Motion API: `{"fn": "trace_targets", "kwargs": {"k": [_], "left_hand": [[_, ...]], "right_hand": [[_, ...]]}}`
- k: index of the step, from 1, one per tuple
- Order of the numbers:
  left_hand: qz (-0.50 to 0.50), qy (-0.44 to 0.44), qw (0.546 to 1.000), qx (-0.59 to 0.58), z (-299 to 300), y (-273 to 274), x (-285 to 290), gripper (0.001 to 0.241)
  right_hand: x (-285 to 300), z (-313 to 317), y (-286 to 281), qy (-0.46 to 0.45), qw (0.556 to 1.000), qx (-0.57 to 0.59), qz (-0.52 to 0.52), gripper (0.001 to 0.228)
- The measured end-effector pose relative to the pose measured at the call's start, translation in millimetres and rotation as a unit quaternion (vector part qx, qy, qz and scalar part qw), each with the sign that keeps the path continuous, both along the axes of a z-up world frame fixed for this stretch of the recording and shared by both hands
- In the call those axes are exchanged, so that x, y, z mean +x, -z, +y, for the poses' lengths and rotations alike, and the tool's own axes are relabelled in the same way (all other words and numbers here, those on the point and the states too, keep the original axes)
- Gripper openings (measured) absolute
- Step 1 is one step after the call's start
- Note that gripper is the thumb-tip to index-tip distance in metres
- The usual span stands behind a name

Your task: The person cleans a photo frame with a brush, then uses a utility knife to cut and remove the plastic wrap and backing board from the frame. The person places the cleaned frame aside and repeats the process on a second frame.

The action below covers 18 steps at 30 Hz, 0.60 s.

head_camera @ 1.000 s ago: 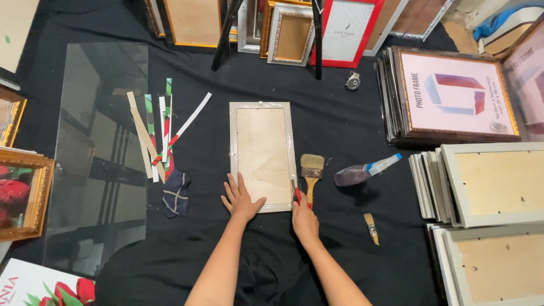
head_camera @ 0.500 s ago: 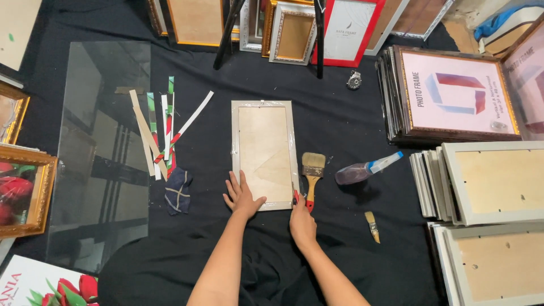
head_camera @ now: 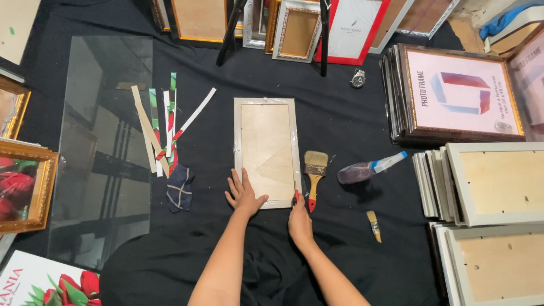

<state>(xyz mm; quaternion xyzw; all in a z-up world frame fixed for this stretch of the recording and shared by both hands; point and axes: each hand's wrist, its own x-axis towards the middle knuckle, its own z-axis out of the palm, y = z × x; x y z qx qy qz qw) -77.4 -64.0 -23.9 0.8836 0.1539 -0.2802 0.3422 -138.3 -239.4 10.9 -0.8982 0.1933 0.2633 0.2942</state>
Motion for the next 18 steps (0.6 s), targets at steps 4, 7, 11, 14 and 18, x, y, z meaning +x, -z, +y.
{"fn": "trace_targets", "kwargs": {"k": [4, 7, 11, 14, 18], "left_hand": [[0.004, 0.0, 1.0, -0.005, 0, -6, 0, 0.124], [0.007, 0.005, 1.0, 0.004, 0, -5, 0, 0.126], [0.012, 0.007, 1.0, 0.002, 0, -10, 1, 0.125], [0.014, 0.005, 1.0, -0.003, 1, -8, 1, 0.127], [0.01, 0.004, 1.0, -0.013, 2, -15, 0, 0.129]], "right_hand": [[-4, -10, 11, 0.005, 1.0, 0.011, -0.023, 0.054], [-5, -18, 16, 0.036, 0.998, 0.044, -0.031, 0.051], [-2, -35, 36, 0.092, 0.993, 0.067, -0.012, 0.05], [5, -50, 58, 0.153, 0.974, 0.163, -0.018, 0.047], [11, -65, 54, 0.229, 0.92, 0.318, -0.02, 0.048]]}}
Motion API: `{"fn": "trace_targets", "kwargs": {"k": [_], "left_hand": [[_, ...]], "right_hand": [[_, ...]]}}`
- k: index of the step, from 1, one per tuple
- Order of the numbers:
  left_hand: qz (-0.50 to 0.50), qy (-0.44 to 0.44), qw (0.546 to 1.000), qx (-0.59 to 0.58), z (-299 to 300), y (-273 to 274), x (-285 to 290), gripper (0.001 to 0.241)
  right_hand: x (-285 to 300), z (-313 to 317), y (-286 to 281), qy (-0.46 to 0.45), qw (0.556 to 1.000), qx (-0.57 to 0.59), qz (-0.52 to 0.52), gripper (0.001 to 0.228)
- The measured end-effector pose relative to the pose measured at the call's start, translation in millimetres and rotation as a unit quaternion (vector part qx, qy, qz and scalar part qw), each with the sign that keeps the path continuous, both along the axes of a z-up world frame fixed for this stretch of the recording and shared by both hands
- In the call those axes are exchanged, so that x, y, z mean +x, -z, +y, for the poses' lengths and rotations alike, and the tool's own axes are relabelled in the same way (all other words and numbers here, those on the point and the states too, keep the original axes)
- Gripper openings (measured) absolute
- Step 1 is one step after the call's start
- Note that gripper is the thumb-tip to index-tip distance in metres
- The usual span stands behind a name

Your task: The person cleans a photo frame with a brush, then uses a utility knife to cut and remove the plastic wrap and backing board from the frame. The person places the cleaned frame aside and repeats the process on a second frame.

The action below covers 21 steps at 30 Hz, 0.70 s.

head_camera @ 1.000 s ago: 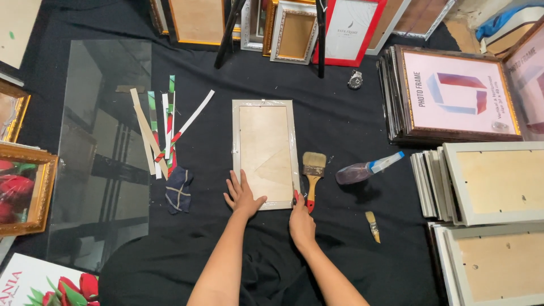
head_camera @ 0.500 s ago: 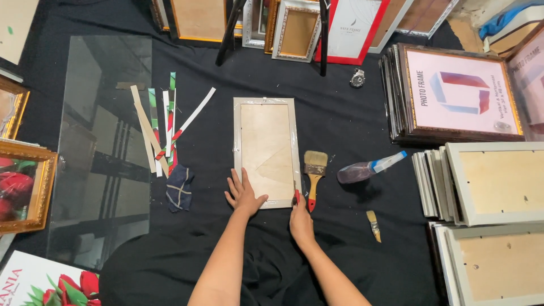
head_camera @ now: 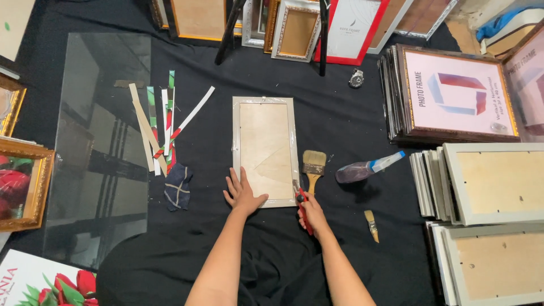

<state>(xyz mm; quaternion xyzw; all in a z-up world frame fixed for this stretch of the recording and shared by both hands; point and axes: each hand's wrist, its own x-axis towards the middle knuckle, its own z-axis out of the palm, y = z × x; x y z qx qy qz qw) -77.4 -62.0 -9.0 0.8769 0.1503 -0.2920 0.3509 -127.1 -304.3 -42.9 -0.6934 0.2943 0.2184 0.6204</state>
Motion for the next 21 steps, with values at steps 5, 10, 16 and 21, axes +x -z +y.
{"fn": "trace_targets", "kwargs": {"k": [5, 10, 16, 21], "left_hand": [[-0.024, 0.021, 0.999, 0.038, -6, -31, -6, 0.128], [-0.149, 0.232, 0.951, 0.14, -39, -69, -3, 0.101], [-0.187, 0.388, 0.883, 0.187, -73, -49, 22, 0.076], [-0.21, 0.45, 0.839, 0.22, -73, -36, 38, 0.072]], "right_hand": [[3, -5, -16, 0.023, 0.994, 0.1, 0.027, 0.048], [5, -9, -14, 0.022, 0.989, 0.144, 0.037, 0.048], [6, -15, -7, 0.031, 0.981, 0.188, 0.043, 0.045], [7, -17, -6, 0.021, 0.98, 0.19, 0.047, 0.043]]}}
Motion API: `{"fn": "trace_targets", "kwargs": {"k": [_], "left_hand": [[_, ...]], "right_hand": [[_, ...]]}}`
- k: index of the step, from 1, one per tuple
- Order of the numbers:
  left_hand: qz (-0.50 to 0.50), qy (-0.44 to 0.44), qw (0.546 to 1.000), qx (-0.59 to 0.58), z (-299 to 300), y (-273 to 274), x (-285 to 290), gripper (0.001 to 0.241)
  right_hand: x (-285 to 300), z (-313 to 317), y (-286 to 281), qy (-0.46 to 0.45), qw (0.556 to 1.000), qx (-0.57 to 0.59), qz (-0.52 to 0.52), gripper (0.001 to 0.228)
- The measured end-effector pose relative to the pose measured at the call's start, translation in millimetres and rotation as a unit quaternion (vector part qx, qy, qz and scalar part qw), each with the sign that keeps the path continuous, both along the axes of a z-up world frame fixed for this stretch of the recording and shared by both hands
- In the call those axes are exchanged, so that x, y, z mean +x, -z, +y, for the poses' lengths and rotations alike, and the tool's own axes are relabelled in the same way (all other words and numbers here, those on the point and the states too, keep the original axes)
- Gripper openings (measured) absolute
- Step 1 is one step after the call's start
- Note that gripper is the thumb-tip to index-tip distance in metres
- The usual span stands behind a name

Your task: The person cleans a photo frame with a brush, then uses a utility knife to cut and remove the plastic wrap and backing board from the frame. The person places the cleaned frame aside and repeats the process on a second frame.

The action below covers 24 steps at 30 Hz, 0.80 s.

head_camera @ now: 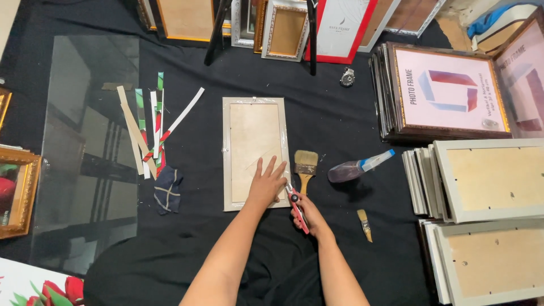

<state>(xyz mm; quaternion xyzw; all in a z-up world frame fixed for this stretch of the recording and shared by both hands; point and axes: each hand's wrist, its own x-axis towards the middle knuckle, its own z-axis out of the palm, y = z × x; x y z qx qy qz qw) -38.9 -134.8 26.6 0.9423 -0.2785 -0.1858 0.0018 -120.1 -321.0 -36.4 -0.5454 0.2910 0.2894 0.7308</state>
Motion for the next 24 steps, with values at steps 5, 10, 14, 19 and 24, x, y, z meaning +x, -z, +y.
{"fn": "trace_targets", "kwargs": {"k": [5, 10, 14, 19, 24], "left_hand": [[-0.03, 0.062, 0.997, 0.034, -2, -7, 8, 0.068], [-0.074, 0.139, 0.985, 0.067, 0, 2, 9, 0.067], [-0.113, 0.145, 0.981, 0.053, 5, 4, 5, 0.068], [-0.136, 0.149, 0.978, 0.053, 7, 11, 3, 0.071], [-0.138, 0.134, 0.98, 0.043, 6, 19, 1, 0.074]], "right_hand": [[0, -5, 12, 0.015, 0.999, 0.024, 0.018, 0.043], [-1, -5, 14, 0.011, 0.999, 0.027, 0.024, 0.044], [2, 5, -16, -0.082, 0.986, -0.143, -0.011, 0.047], [-2, 11, -22, -0.232, 0.902, -0.36, -0.055, 0.048], [-6, 16, -2, -0.292, 0.842, -0.453, -0.039, 0.049]]}}
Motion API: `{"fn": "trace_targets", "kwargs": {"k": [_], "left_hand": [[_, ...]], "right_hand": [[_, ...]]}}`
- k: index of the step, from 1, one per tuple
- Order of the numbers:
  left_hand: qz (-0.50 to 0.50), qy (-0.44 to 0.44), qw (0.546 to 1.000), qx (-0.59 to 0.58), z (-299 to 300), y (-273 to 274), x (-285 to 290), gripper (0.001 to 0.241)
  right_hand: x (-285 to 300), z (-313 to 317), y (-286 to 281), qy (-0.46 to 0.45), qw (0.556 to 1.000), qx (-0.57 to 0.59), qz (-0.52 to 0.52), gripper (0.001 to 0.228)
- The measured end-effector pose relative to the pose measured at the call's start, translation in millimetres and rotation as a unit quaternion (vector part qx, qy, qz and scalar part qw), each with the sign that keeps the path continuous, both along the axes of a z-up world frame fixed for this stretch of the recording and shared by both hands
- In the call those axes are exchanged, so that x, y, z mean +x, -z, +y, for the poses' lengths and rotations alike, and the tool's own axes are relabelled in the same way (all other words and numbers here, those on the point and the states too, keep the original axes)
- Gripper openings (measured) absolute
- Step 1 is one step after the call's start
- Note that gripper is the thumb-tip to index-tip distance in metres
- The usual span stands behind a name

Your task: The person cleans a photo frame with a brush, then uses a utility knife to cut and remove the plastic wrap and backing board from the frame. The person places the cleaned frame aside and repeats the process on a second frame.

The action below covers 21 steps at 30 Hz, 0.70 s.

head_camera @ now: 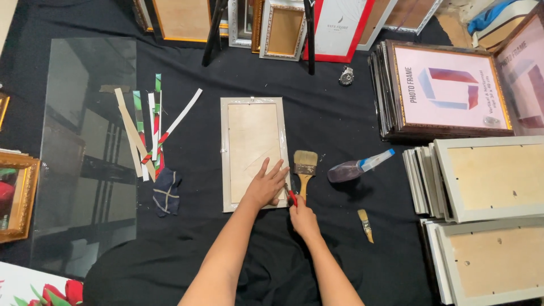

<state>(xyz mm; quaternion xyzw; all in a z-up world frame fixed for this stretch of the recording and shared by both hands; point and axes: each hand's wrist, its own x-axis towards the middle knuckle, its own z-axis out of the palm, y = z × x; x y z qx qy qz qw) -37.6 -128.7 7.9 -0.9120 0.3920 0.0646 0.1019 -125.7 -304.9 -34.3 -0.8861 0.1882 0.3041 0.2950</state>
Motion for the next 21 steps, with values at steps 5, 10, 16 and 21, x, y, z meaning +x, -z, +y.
{"fn": "trace_targets", "kwargs": {"k": [5, 10, 16, 21], "left_hand": [[0.029, -0.033, 0.999, -0.033, 2, -2, -1, 0.069], [0.084, -0.06, 0.994, -0.033, 7, -13, -1, 0.07], [0.069, -0.034, 0.997, -0.031, 7, 2, 7, 0.068], [0.075, -0.046, 0.995, -0.036, 11, -1, 4, 0.067]], "right_hand": [[4, -13, -14, 0.255, 0.903, 0.344, 0.036, 0.041], [7, -36, 5, 0.314, 0.824, 0.454, 0.128, 0.035], [8, -27, -7, 0.286, 0.828, 0.462, 0.138, 0.032], [8, -19, -18, 0.2, 0.941, 0.274, 0.011, 0.046]]}}
